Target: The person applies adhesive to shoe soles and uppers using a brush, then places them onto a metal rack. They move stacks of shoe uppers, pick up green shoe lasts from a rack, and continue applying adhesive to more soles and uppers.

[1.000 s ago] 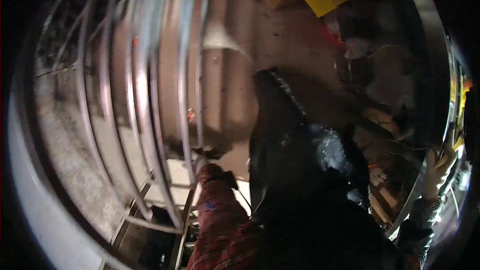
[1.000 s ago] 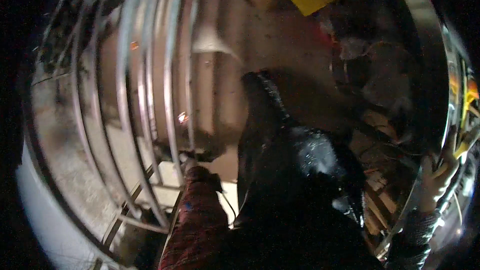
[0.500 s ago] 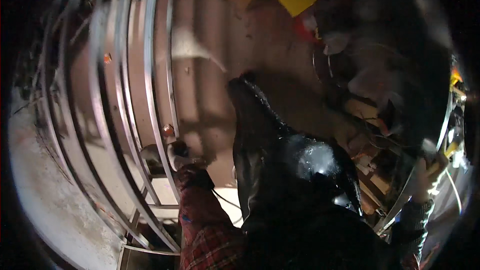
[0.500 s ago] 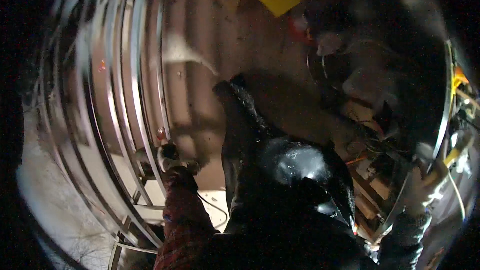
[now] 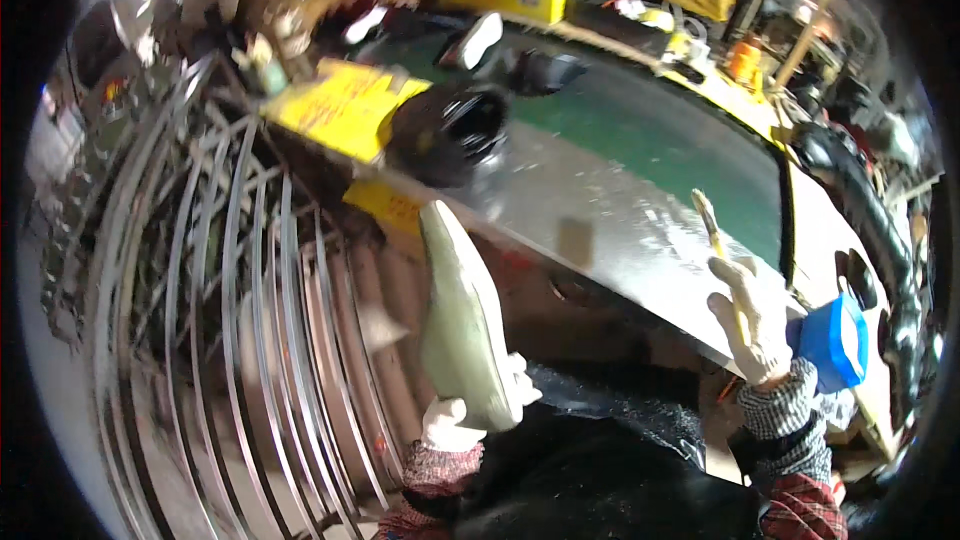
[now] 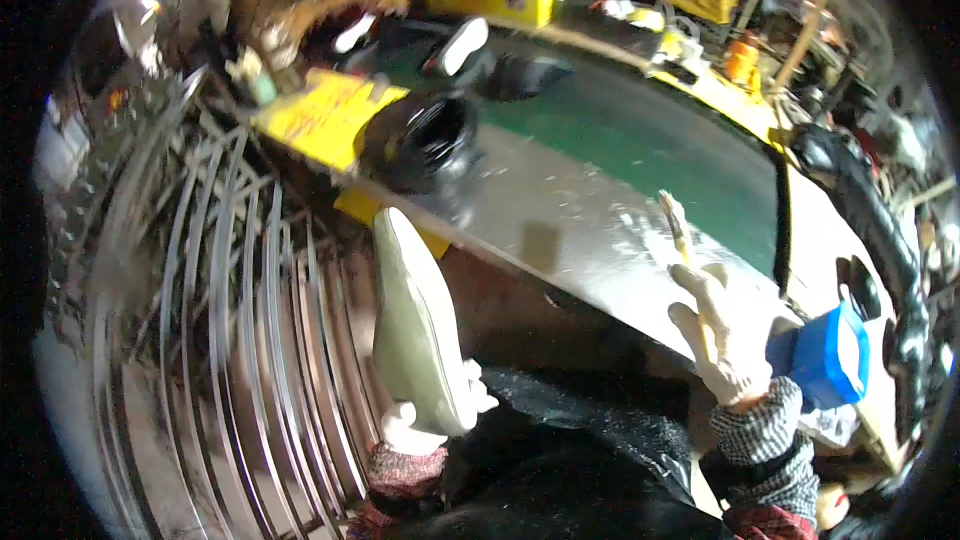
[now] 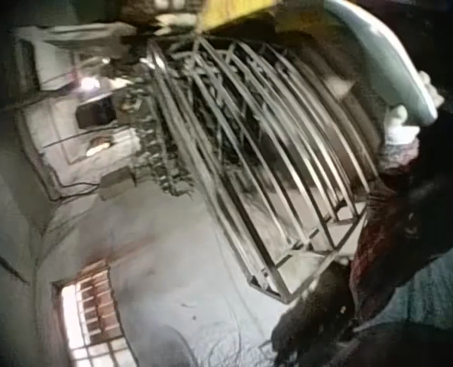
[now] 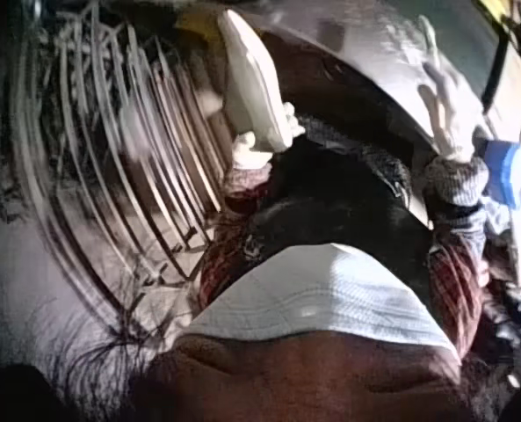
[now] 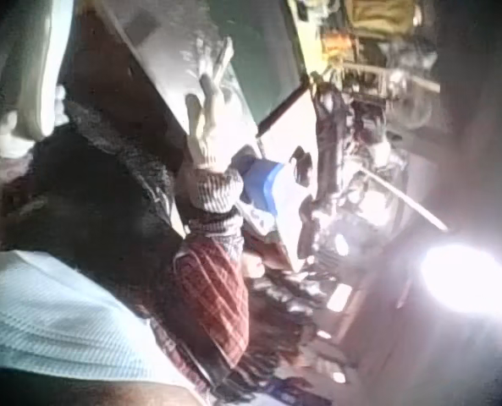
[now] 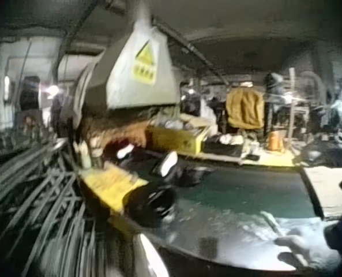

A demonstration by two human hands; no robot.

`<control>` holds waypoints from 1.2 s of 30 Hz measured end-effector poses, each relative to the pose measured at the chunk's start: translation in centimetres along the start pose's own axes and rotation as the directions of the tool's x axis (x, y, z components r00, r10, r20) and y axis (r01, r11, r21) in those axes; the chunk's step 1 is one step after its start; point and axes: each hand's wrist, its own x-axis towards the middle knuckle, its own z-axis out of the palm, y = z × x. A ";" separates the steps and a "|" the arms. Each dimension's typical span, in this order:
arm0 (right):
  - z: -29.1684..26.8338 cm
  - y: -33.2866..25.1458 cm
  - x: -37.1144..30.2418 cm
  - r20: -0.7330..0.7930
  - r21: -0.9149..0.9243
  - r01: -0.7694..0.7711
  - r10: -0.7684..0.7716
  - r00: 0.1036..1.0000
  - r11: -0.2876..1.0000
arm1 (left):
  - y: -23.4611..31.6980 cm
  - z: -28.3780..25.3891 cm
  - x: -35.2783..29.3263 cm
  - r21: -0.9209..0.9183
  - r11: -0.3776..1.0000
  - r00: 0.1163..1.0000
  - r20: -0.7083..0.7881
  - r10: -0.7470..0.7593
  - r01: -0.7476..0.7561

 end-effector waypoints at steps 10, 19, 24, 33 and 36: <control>-17.5 21.8 -22.4 -0.703 0.400 -0.339 0.522 0.483 0.852 | -14.6 13.5 12.8 0.098 0.911 0.906 0.105 -0.410 0.400; -16.8 24.2 -23.6 -0.263 0.494 -0.670 0.830 0.493 0.554 | -17.5 10.5 11.7 0.126 0.826 0.807 -0.335 -0.486 0.549; -18.3 23.5 -27.5 -0.317 0.602 -0.559 0.813 0.488 0.570 | -17.1 11.0 8.8 0.048 0.836 0.747 -0.480 -0.461 0.547; -3.4 11.1 -10.9 -0.115 0.651 0.017 0.077 0.990 0.759 | -15.6 1.5 7.8 -0.424 0.714 0.782 -0.023 -0.623 0.557; 1.8 13.1 -6.8 0.088 0.909 -0.237 0.400 0.912 0.342 | -15.4 -0.8 7.5 -0.152 0.768 0.695 -0.344 -0.632 0.623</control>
